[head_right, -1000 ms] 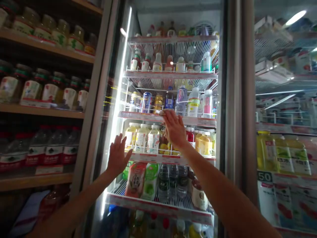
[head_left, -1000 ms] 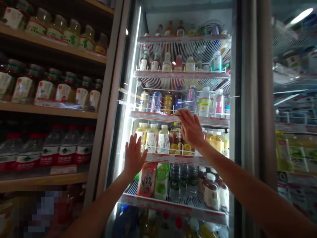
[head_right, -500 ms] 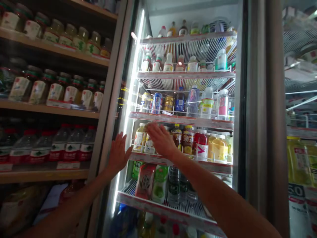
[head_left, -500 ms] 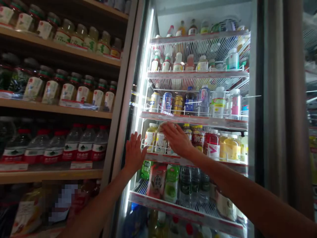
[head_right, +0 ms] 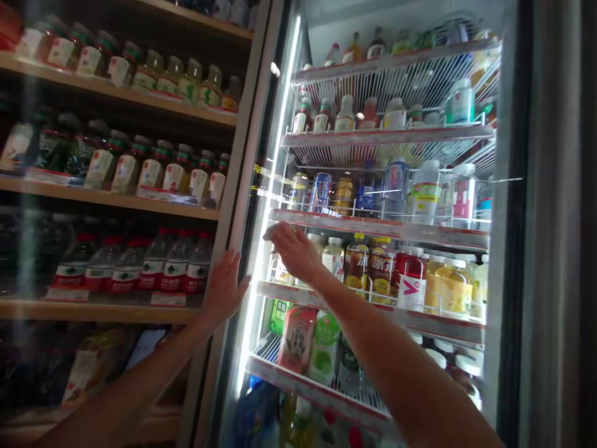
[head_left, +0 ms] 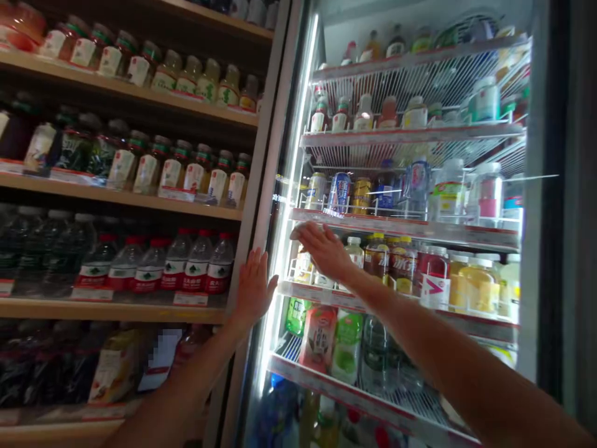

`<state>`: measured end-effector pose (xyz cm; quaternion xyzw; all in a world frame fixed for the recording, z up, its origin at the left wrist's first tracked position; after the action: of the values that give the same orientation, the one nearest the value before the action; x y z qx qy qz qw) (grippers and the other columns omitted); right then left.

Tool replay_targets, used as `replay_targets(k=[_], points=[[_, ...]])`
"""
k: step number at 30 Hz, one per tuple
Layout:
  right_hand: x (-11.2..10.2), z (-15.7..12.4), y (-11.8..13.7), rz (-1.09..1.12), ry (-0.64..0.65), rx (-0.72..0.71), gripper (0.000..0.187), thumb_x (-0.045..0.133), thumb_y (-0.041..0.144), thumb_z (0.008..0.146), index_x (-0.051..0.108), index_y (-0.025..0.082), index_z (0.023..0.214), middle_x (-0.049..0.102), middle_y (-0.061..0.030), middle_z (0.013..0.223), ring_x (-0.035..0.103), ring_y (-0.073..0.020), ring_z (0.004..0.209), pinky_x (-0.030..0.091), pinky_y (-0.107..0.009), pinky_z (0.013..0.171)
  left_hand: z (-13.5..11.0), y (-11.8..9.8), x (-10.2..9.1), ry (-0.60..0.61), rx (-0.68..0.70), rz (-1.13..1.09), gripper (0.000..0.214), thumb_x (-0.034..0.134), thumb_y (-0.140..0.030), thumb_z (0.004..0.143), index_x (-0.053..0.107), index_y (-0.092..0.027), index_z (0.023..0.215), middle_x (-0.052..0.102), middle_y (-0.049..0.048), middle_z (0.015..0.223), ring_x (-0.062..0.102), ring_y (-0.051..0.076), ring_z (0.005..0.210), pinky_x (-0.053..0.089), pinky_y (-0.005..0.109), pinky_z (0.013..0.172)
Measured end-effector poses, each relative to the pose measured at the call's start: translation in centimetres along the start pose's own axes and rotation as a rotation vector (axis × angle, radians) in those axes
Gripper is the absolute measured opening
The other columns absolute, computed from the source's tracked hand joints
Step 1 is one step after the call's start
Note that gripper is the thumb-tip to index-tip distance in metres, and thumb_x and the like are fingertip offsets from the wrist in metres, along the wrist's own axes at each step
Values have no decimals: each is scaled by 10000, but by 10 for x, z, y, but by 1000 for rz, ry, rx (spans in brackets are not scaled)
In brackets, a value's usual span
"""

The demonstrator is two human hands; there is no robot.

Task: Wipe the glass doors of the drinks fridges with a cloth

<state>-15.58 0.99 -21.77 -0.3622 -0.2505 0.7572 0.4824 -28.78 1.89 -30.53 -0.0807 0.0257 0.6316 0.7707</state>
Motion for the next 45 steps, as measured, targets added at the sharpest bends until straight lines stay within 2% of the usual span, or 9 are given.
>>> replay_targets(k=[4, 10, 15, 21, 26, 31, 36, 41, 45], points=[[6, 28, -1, 29, -42, 176, 452, 382, 142, 875, 428, 129, 1324, 372, -85, 1438, 249, -266, 1364, 222, -501, 1115, -6, 13, -8, -7, -10, 35, 563, 363, -367, 892, 281, -134, 1397, 312, 162, 1459, 238, 283, 1371, 253, 506, 1077], [36, -1, 87, 110, 17, -209, 404, 391, 163, 881, 483, 157, 1275, 478, -54, 1363, 326, -199, 1328, 311, -405, 1089, -17, 26, -15, 7, -16, 58, 549, 335, -402, 903, 322, -121, 1375, 338, 191, 1438, 270, 307, 1355, 266, 531, 1058], [12, -22, 21, 9, -66, 118, 484, 445, 136, 842, 436, 172, 1325, 398, -64, 1424, 257, -253, 1363, 174, -490, 1132, -16, 12, -15, 7, 6, 33, 565, 350, -380, 902, 255, -144, 1407, 297, 166, 1465, 217, 281, 1379, 240, 508, 1082], [-8, -82, 18, -78, -34, -100, 463, 442, 181, 860, 433, 187, 1323, 428, -24, 1406, 211, -195, 1379, 90, -436, 1161, -12, -38, -1, 27, 110, -48, 568, 352, -380, 911, 229, -148, 1415, 277, 151, 1478, 193, 259, 1388, 217, 487, 1097], [-38, -126, -33, -162, -73, 192, 595, 477, 150, 815, 337, 187, 1392, 337, -49, 1461, 139, -218, 1400, 69, -462, 1156, -12, -81, 5, 1, 181, -93, 583, 348, -371, 917, 175, -165, 1434, 264, 143, 1485, 162, 248, 1396, 221, 476, 1100], [-51, -169, -29, -168, 12, 19, 569, 452, 146, 829, 350, 209, 1385, 396, -20, 1428, 164, -195, 1396, 104, -446, 1157, -20, -123, 11, 9, 268, -155, 599, 357, -347, 914, 144, -158, 1441, 259, 140, 1487, 134, 246, 1401, 207, 471, 1109], [-90, -220, -71, -264, -142, 345, 570, 431, 157, 847, 315, 183, 1405, 352, -71, 1450, 172, -221, 1396, 178, -475, 1131, -32, -164, 14, -11, 329, -195, 604, 389, -339, 905, 166, -154, 1435, 287, 140, 1475, 128, 242, 1403, 182, 462, 1119], [-79, -272, -40, -237, 68, 87, 501, 421, 114, 838, 430, 208, 1330, 406, -36, 1421, 204, -204, 1387, 177, -448, 1139, -48, -198, 20, 12, 403, -214, 618, 430, -314, 890, 186, -144, 1431, 301, 140, 1469, 124, 243, 1403, 169, 462, 1122], [-107, -301, -74, -338, -69, 333, 531, 442, 136, 843, 366, 170, 1368, 377, -99, 1432, 217, -223, 1383, 198, -471, 1124, -66, -217, 26, 38, 438, -231, 599, 457, -326, 876, 259, -136, 1409, 323, 139, 1458, 109, 243, 1405, 143, 464, 1129]])
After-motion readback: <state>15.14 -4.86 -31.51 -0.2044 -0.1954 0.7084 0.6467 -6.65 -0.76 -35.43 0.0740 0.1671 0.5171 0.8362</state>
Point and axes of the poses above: each hand's wrist, its own z-axis towards the middle knuckle, its own x-axis out of the palm, y = z × x, the point moved 9 cm from there along z, towards the middle knuckle
